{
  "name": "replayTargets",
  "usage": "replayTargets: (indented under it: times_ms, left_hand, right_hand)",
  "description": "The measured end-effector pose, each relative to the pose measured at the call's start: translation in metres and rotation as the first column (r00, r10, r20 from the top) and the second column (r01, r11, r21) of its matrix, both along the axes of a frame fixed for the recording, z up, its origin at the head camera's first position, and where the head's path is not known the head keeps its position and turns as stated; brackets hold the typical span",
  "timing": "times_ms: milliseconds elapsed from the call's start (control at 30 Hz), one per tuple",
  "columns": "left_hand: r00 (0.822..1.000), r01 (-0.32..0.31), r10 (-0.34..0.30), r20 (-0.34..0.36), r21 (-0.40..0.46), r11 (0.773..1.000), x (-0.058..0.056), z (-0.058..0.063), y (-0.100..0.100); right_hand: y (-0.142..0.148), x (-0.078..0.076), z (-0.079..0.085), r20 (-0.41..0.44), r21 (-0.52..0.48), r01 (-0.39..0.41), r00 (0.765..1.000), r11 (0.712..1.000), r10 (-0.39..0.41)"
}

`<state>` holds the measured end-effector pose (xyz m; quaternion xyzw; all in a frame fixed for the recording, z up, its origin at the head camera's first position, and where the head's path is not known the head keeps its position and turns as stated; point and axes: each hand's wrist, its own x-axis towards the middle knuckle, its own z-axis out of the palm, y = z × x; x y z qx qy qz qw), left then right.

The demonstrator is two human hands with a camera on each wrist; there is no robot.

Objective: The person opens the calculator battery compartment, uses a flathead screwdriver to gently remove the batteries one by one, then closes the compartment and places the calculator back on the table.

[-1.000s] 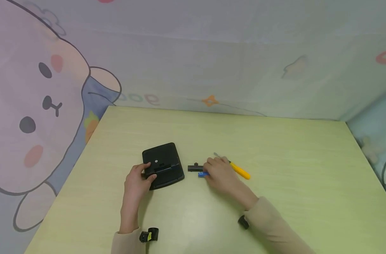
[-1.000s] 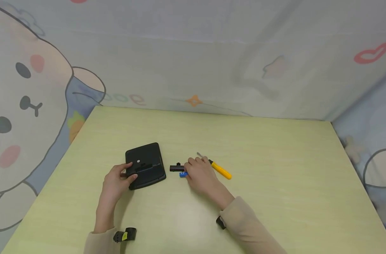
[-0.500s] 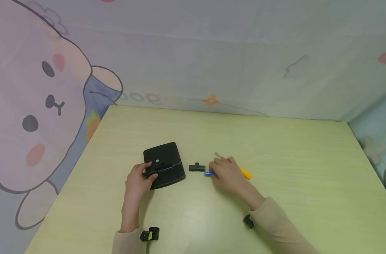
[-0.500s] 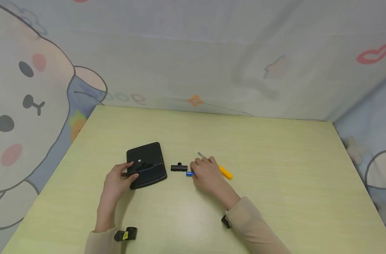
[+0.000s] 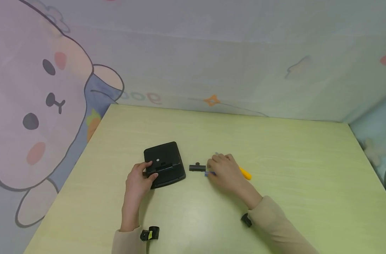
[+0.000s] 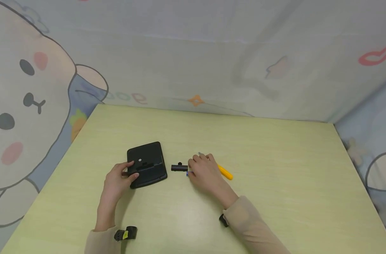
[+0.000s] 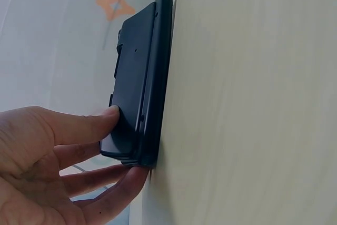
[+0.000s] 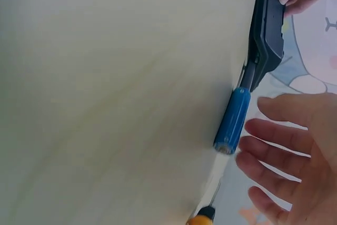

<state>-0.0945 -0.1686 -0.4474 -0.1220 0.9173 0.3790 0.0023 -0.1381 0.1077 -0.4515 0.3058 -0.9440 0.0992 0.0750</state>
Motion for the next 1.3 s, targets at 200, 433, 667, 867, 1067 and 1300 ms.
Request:
replayTargets:
  times_ms: [200,433,667,867,1067,1300]
  left_hand:
    - [1.0,-0.007,0.007,-0.004,0.004,1.0,-0.002,-0.001,0.0]
    - [1.0,-0.009,0.009,0.006,0.009,1.0,-0.002,-0.002,0.002]
    - [1.0,-0.015,0.015,-0.003,0.001,1.0,-0.002,0.0,0.003]
    - [1.0,-0.016,0.016,0.003,-0.007,1.0,-0.001,0.001,0.001]
    - [1.0,-0.022,0.022,0.005,-0.002,1.0,0.0,0.001,0.001]
    - [1.0,-0.024,0.024,0.005,-0.005,1.0,-0.002,0.0,0.001]
  right_hand:
    - [-0.018,-0.011,0.006,0.066,0.026,0.019,0.998,0.999,-0.02]
    - [-0.032,-0.018,0.0,0.093,0.084,0.018,0.995,0.996,-0.026]
    - [-0.038,-0.019,-0.001,0.064,0.111,0.02,0.998,0.994,-0.027]
    - [-0.041,-0.019,-0.002,0.049,0.084,0.014,0.999,0.996,-0.018]
    - [-0.043,-0.019,-0.002,0.079,-0.004,0.025,0.997,1.0,-0.025]
    - [-0.049,-0.019,0.009,0.058,-0.14,0.036,0.998,0.989,-0.028]
